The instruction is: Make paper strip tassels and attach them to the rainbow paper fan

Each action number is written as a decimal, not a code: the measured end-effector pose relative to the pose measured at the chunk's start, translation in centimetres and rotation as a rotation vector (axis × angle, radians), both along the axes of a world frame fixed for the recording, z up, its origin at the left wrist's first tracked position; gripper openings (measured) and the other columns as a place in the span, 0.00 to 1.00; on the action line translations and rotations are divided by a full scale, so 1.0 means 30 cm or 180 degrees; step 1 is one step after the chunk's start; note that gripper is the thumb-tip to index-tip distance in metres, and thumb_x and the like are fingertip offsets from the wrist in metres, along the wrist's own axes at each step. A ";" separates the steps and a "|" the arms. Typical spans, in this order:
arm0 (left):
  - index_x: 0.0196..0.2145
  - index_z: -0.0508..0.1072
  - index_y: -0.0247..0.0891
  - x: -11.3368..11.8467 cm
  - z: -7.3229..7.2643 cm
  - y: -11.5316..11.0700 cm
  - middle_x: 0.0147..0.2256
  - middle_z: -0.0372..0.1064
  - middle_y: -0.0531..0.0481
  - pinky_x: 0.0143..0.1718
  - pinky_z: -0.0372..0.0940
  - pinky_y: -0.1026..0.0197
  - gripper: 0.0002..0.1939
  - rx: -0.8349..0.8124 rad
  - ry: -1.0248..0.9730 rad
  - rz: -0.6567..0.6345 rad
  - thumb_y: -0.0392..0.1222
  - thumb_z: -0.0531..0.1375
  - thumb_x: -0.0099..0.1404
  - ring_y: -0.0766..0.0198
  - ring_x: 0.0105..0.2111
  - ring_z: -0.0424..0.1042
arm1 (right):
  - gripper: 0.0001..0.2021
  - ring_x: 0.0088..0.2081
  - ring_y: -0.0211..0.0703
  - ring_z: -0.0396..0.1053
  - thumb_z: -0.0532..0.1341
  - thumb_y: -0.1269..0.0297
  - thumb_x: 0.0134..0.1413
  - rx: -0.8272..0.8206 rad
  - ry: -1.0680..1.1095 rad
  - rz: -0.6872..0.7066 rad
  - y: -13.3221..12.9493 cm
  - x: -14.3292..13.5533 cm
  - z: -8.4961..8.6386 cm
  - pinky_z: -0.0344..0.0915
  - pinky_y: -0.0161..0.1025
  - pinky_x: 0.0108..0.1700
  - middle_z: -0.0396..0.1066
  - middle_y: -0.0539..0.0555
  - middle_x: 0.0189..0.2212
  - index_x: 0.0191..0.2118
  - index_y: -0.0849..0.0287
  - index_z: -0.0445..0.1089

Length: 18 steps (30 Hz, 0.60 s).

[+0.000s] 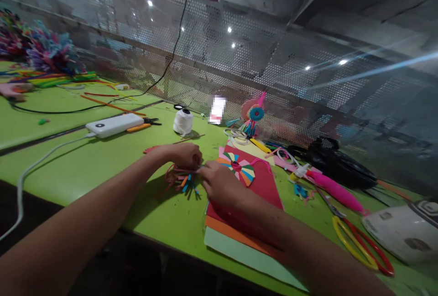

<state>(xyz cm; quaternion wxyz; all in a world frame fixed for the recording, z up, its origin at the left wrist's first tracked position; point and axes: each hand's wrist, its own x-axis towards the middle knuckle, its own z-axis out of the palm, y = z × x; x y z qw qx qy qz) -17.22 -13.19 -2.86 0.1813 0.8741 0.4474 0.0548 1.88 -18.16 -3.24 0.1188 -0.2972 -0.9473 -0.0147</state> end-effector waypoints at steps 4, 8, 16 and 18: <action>0.31 0.77 0.38 -0.001 -0.008 0.012 0.29 0.74 0.52 0.28 0.58 0.67 0.13 0.0028 -0.0066 0.0169 0.37 0.56 0.49 0.66 0.27 0.67 | 0.10 0.33 0.44 0.64 0.52 0.75 0.50 0.0180 -0.0421 -0.0174 -0.023 -0.069 -0.030 0.55 0.38 0.30 0.69 0.59 0.34 0.38 0.62 0.66; 0.30 0.76 0.36 0.007 0.006 0.014 0.28 0.74 0.52 0.27 0.57 0.68 0.10 0.0011 -0.0173 0.0299 0.39 0.57 0.50 0.67 0.27 0.67 | 0.11 0.33 0.42 0.63 0.55 0.75 0.47 -0.0127 -0.0348 0.0027 0.001 -0.037 -0.017 0.54 0.35 0.30 0.68 0.56 0.34 0.38 0.60 0.66; 0.30 0.74 0.34 0.016 0.013 0.034 0.27 0.72 0.51 0.25 0.57 0.68 0.12 -0.0210 -0.0639 0.0499 0.42 0.57 0.50 0.67 0.26 0.65 | 0.11 0.35 0.37 0.61 0.55 0.82 0.45 -0.0970 0.0384 0.0701 0.039 0.074 -0.020 0.58 0.33 0.35 0.63 0.53 0.33 0.30 0.61 0.70; 0.32 0.74 0.34 0.016 0.007 0.035 0.27 0.71 0.52 0.25 0.58 0.68 0.13 -0.0342 -0.0762 0.0545 0.44 0.57 0.52 0.67 0.26 0.65 | 0.13 0.37 0.38 0.62 0.54 0.84 0.44 -0.1046 0.0519 0.0764 0.042 0.082 -0.028 0.59 0.34 0.39 0.64 0.53 0.34 0.29 0.61 0.70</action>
